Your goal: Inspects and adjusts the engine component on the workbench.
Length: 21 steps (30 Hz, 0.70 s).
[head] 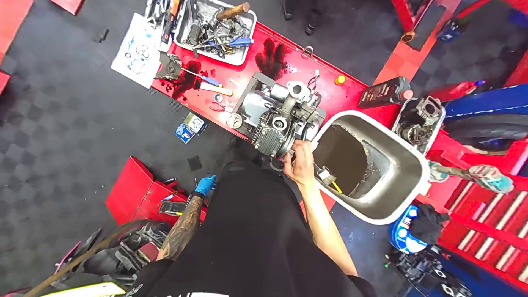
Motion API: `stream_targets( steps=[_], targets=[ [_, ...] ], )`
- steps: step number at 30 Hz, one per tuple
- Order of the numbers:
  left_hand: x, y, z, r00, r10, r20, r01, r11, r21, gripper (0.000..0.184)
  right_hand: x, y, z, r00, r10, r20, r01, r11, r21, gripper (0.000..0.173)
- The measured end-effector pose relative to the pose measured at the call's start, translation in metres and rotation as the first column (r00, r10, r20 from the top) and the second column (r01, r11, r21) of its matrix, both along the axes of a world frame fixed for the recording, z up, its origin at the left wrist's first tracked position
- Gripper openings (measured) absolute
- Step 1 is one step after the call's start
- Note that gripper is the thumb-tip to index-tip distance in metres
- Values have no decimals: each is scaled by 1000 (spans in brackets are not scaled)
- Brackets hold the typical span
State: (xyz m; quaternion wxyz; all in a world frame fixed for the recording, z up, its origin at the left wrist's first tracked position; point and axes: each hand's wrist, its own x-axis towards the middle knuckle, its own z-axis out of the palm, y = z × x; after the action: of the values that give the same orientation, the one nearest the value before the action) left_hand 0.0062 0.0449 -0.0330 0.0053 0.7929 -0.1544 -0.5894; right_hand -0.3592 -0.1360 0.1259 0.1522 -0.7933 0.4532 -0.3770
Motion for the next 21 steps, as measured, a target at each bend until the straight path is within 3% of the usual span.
stream_targets(
  steps=[9,15,21],
  targets=[
    [-3,2,-7,1000,10,-18,-10,1000,22,57,1,-3,4,993,29,-114,-29,1000,2,29],
    [-7,-5,-7,1000,-5,-24,6,1000,4,57,0,-1,-4,1000,22,10,-21,1000,-15,24],
    [-2,0,-17,1000,-11,-26,11,1000,2,59,2,-4,4,991,22,-129,-27,999,-33,31]
  ],
)
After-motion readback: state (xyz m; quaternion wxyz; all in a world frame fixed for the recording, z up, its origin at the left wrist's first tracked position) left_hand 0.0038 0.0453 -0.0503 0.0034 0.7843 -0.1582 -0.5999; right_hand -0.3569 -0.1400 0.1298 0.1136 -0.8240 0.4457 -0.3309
